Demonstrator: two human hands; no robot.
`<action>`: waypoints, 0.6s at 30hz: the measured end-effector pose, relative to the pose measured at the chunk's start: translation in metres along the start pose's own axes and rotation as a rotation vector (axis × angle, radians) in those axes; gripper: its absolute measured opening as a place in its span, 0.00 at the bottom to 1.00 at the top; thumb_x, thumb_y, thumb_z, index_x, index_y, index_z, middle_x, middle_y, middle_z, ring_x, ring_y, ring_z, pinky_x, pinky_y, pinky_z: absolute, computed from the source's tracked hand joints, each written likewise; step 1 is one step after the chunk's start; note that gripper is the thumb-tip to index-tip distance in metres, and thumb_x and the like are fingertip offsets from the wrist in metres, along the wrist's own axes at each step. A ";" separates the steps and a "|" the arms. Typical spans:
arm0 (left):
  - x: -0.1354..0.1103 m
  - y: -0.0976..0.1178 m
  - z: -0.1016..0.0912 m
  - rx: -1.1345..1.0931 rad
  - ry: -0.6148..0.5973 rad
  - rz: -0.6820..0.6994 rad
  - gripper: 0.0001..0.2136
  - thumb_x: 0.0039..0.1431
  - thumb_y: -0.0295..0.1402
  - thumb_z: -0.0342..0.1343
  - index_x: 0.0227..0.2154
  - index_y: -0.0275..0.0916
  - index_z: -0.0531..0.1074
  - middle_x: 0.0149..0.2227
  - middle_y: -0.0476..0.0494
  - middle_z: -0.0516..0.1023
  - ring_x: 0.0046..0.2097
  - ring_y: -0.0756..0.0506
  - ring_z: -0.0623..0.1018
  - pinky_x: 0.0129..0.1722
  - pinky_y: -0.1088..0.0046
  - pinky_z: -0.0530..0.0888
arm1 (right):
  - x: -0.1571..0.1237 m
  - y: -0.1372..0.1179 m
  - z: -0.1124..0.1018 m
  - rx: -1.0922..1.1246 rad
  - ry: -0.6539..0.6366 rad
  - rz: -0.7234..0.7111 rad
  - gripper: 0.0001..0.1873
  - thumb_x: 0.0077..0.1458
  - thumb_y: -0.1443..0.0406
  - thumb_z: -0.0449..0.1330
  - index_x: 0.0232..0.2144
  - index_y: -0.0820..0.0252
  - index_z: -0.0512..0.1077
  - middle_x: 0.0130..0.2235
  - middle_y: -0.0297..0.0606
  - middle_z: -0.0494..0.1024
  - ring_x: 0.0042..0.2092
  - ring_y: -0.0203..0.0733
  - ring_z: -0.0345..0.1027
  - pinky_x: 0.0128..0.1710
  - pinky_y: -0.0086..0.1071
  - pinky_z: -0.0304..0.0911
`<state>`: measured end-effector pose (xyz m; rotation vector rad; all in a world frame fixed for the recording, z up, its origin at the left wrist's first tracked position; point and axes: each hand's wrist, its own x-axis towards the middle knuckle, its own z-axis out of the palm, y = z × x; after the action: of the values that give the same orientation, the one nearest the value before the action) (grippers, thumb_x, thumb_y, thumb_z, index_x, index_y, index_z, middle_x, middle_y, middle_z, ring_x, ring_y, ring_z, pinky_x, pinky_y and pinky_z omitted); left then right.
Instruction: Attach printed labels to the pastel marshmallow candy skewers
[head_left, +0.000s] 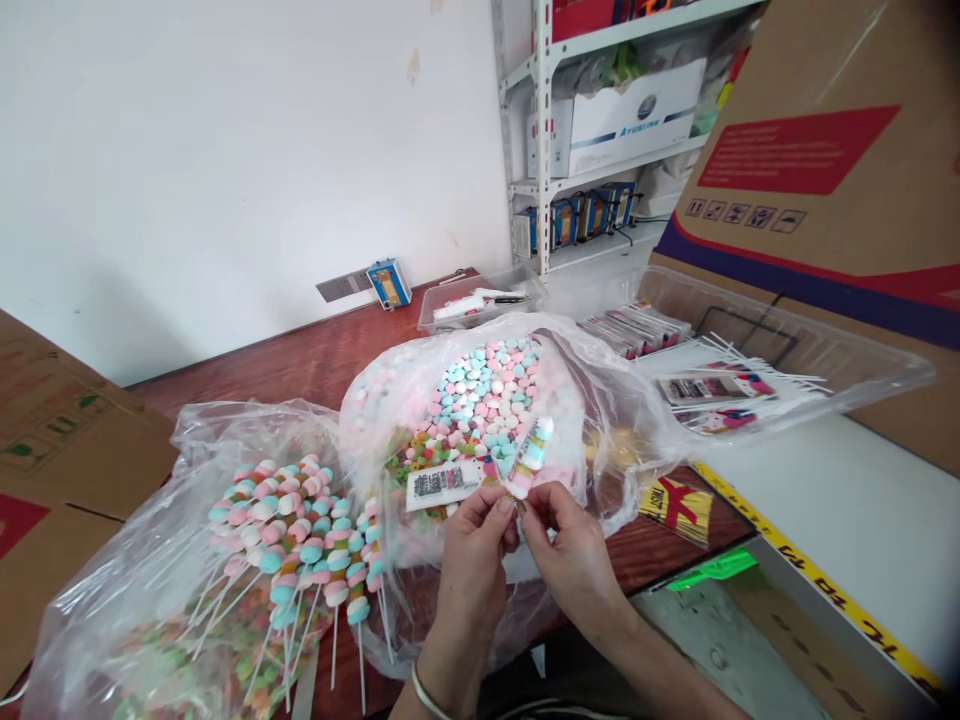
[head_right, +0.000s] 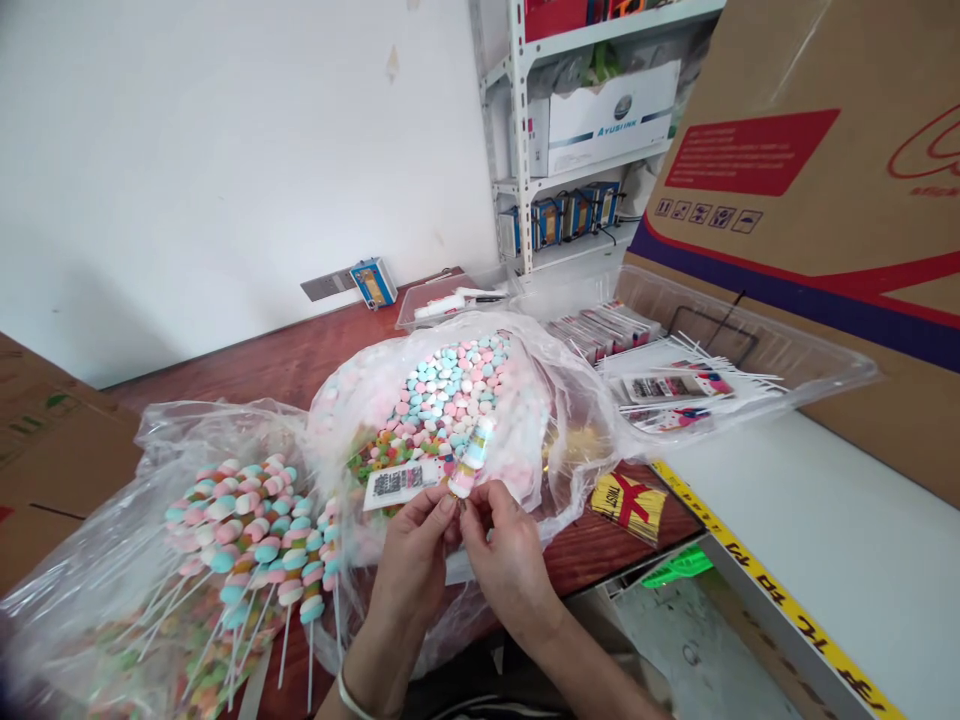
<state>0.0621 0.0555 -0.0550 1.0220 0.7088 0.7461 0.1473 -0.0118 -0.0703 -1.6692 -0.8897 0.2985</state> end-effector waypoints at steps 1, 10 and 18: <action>0.001 0.000 0.001 -0.123 -0.018 -0.068 0.09 0.51 0.35 0.64 0.28 0.35 0.74 0.18 0.54 0.63 0.23 0.54 0.61 0.26 0.78 0.61 | 0.001 0.001 0.000 0.023 -0.012 0.008 0.05 0.58 0.63 0.55 0.30 0.58 0.66 0.28 0.34 0.74 0.28 0.38 0.70 0.30 0.29 0.65; -0.001 -0.002 0.005 -0.412 -0.036 -0.193 0.11 0.47 0.33 0.68 0.26 0.33 0.72 0.19 0.53 0.65 0.23 0.56 0.62 0.25 0.82 0.60 | 0.005 0.004 -0.008 -0.110 -0.037 -0.263 0.07 0.63 0.67 0.53 0.39 0.59 0.71 0.35 0.37 0.77 0.37 0.39 0.72 0.37 0.29 0.66; 0.000 -0.015 0.006 -0.347 -0.018 0.013 0.06 0.52 0.33 0.65 0.31 0.39 0.76 0.26 0.52 0.71 0.27 0.54 0.67 0.31 0.79 0.66 | 0.004 -0.004 -0.007 -0.356 0.030 -0.410 0.12 0.64 0.66 0.50 0.31 0.60 0.70 0.28 0.38 0.72 0.29 0.41 0.67 0.30 0.31 0.60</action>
<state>0.0701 0.0477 -0.0666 0.7167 0.5343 0.8366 0.1524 -0.0137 -0.0634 -1.7541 -1.2903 -0.1751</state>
